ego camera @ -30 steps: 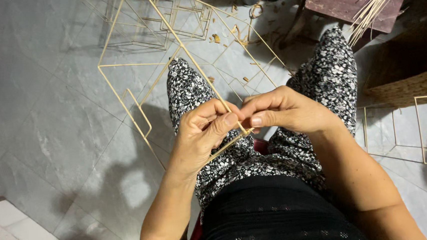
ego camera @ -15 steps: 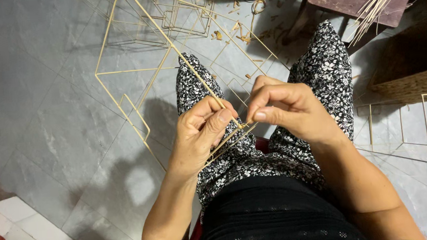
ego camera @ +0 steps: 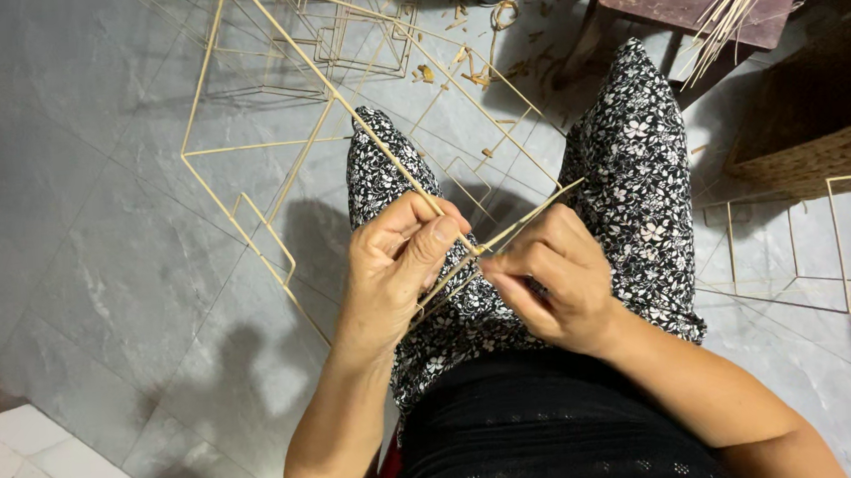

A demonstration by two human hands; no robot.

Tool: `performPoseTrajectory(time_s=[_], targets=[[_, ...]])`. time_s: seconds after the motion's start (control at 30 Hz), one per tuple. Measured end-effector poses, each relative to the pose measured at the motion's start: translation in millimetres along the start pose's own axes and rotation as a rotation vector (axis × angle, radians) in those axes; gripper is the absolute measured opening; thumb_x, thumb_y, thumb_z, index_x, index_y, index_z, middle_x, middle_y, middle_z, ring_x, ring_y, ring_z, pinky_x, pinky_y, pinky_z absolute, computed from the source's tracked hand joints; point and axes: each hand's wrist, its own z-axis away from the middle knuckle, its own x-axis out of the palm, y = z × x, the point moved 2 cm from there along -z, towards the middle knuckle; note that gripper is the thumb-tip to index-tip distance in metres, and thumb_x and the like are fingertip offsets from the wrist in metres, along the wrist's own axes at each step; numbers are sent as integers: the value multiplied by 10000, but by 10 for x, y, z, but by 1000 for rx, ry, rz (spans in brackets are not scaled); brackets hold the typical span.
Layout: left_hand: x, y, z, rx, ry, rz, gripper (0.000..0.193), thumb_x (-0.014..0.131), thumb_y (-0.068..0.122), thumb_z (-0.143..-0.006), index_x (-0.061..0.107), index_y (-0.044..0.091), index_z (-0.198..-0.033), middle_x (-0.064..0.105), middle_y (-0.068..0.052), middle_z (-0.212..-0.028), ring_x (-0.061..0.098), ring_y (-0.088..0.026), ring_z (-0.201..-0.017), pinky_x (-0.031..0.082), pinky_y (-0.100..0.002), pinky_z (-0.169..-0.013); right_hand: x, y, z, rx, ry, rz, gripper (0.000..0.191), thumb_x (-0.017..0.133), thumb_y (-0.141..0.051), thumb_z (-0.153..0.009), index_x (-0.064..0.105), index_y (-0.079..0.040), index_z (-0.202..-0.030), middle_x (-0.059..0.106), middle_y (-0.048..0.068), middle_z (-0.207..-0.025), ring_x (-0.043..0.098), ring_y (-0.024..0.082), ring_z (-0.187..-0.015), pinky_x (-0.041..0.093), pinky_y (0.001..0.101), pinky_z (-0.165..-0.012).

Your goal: The person sits on a low stool and assembles frames from thin bamboo sticks, twisting and tying small stick pieces at the joints to fasten the sticks together. They rotate and reposition the frame structures on their lap, attach additional sticks, and set finished frames aside on the floor.

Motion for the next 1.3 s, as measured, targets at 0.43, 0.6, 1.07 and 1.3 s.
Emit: performPoseTrajectory(time_s=[0.43, 0.6, 1.07, 1.3], targets=[[178, 107, 97, 128, 5, -262, 174, 737, -43, -900, 604, 26, -988, 632, 17, -1040, 368, 4, -657, 362, -170, -565, -115, 204, -44, 163, -21, -94, 97, 775, -100, -882, 694, -57, -915, 623, 62, -898, 599, 176, -841, 460, 310, -737], [223, 137, 117, 143, 21, -361, 178, 761, -33, -891, 626, 15, -997, 645, 9, -1026, 366, 1, -647, 350, -163, -561, -145, 536, -210, 461, -334, -580, 208, 621, -111, -1029, 720, 9, -1168, 709, 118, -1084, 670, 173, -1020, 542, 296, -883], [184, 81, 149, 200, -34, -357, 185, 762, 0, -941, 656, 20, -1092, 494, 84, -706, 383, 26, -624, 327, -167, -581, 261, 1122, -444, 624, -1212, -1372, 238, 623, -146, -1022, 698, 79, -1036, 779, 169, -882, 741, 187, -671, 528, 271, -534], [154, 150, 155, 213, -49, -282, 188, 662, 52, -983, 655, 8, -1166, 535, 86, -740, 389, 12, -648, 336, -189, -620, 139, 948, -558, 639, -1076, -1180, 197, 644, -141, -1023, 706, 45, -1035, 730, 91, -853, 687, 107, -756, 554, 247, -677]])
